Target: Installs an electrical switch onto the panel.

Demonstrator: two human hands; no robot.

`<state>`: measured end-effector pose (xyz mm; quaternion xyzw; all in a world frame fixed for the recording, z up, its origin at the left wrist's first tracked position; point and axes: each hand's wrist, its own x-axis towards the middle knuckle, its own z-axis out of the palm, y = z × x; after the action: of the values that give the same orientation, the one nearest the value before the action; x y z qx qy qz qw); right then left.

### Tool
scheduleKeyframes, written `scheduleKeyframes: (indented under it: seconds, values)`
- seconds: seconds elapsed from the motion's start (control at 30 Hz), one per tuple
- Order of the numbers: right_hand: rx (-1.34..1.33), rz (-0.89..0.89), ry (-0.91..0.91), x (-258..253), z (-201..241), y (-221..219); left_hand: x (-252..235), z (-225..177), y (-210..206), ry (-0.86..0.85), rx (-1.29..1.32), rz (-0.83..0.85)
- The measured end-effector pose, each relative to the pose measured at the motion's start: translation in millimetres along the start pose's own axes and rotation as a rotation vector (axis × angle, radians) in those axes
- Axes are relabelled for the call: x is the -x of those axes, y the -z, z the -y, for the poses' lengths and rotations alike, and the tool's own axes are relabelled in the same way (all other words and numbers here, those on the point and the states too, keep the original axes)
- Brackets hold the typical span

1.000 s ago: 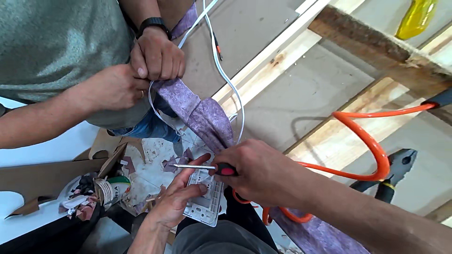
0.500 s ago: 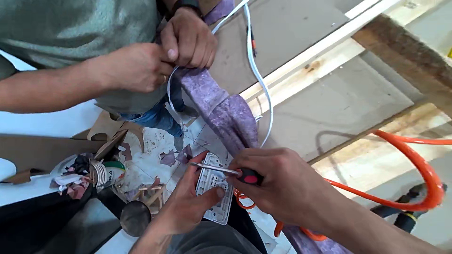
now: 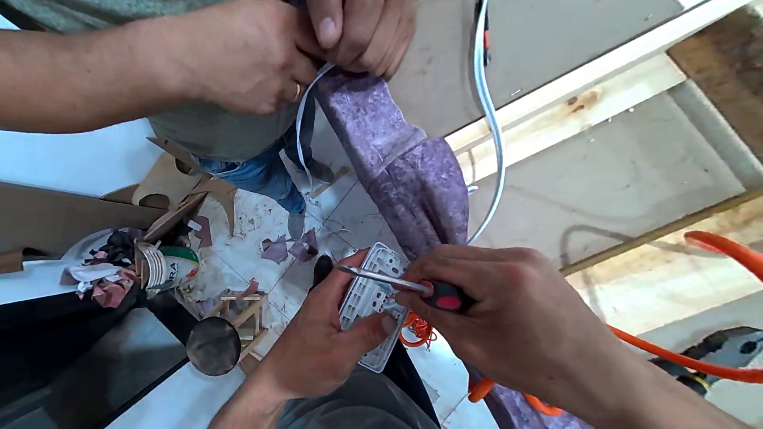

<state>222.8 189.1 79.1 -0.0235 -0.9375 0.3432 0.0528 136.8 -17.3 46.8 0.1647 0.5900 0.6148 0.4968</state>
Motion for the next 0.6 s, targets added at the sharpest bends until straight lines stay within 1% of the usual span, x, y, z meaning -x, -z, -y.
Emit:
scheduleKeyframes:
  seconds: [0.23, 0.47, 0.53, 0.6]
  values:
    - [0.046, -0.031, -0.005, 2.2, 4.0, -0.1, 0.9, -1.0, -1.6, -0.005, -0.041, -0.015]
    - [0.061, -0.019, -0.025, 1.6, 9.9, -1.0, 2.0, -3.5, -5.8, 0.008, -0.104, -0.087]
    - [0.046, -0.022, -0.051, 1.6, 9.6, -0.3, 1.2, -3.1, -4.3, 0.015, -0.078, -0.068]
    - [0.024, -0.032, -0.064, 1.8, 9.9, 0.1, 0.0, -1.8, -1.5, 0.013, 0.004, -0.017]
